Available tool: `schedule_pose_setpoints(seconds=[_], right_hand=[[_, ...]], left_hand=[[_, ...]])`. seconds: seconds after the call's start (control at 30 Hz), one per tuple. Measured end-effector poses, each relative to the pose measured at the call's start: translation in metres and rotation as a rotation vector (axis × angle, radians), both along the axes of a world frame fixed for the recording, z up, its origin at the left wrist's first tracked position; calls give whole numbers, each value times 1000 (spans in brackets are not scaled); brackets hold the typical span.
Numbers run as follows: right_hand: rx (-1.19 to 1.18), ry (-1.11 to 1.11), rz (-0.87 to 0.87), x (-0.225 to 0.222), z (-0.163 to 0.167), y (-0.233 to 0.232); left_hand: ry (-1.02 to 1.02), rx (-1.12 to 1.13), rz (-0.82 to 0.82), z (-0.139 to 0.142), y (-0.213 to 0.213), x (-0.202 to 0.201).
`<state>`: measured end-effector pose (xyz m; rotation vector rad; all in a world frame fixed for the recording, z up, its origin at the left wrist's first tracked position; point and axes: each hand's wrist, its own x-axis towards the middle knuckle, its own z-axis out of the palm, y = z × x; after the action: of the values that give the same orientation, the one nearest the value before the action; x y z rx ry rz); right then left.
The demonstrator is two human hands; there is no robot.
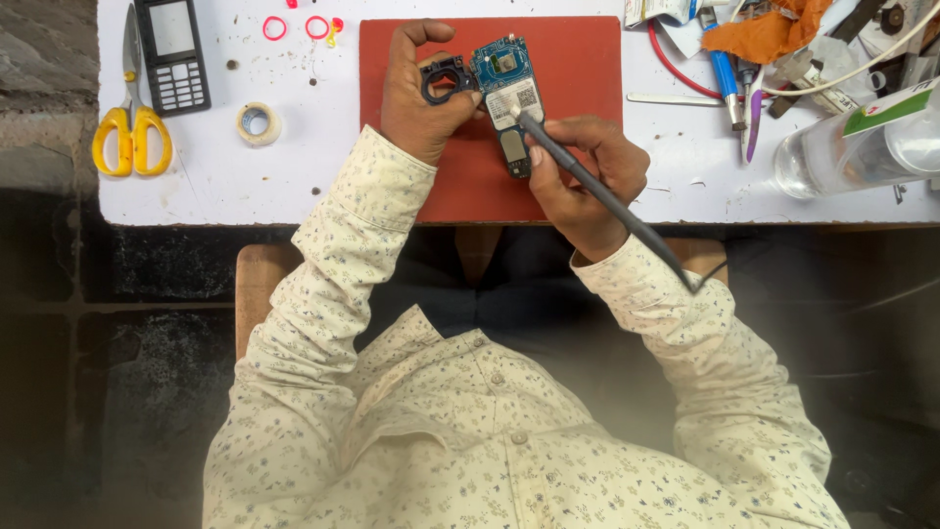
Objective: The person repairs a disassembled mobile phone at a workbench. They hold the phone's mainboard and use a soldering iron to work on the board, reposition small components and the camera module, and turn the board over to solder different sides.
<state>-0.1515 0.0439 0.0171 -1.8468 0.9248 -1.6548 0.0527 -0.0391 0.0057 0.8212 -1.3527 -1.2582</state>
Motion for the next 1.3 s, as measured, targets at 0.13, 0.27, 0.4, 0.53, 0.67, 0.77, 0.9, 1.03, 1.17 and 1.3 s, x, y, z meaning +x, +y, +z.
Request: schedule_pose_setpoints(seconds=[0.13,0.27,0.4,0.53,0.67,0.77,0.9,1.03,1.17,1.3], right_hand=[[8,34,-36,3,4,2],[-146,202,-215,6,10,2],[-158,199,-237,7,13,0],[-185,192,-223,9,11,-4],[-147,149,-194,11,9,-5],[-142,135,-172,11,8,-4],[5,80,-156,11,7,-3],[-105,122,-166,11,5,-5],[-83,108,-164,11,4,-6],[-63,90,-154,11,4,-7]], left_hand=[[10,9,0,-1,0,-1],[24,-4,-14,-1,2,0],[-3,-1,-7,-1,3,2],[-6,-20,-8,-2,2,2],[-13,-33,-10,-1,1,1],[-8,-31,-24,-1,1,2],[-6,-28,-27,0,1,2],[-12,-25,-29,1,1,2],[-21,-34,-27,1,1,2],[-8,-23,-28,1,1,2]])
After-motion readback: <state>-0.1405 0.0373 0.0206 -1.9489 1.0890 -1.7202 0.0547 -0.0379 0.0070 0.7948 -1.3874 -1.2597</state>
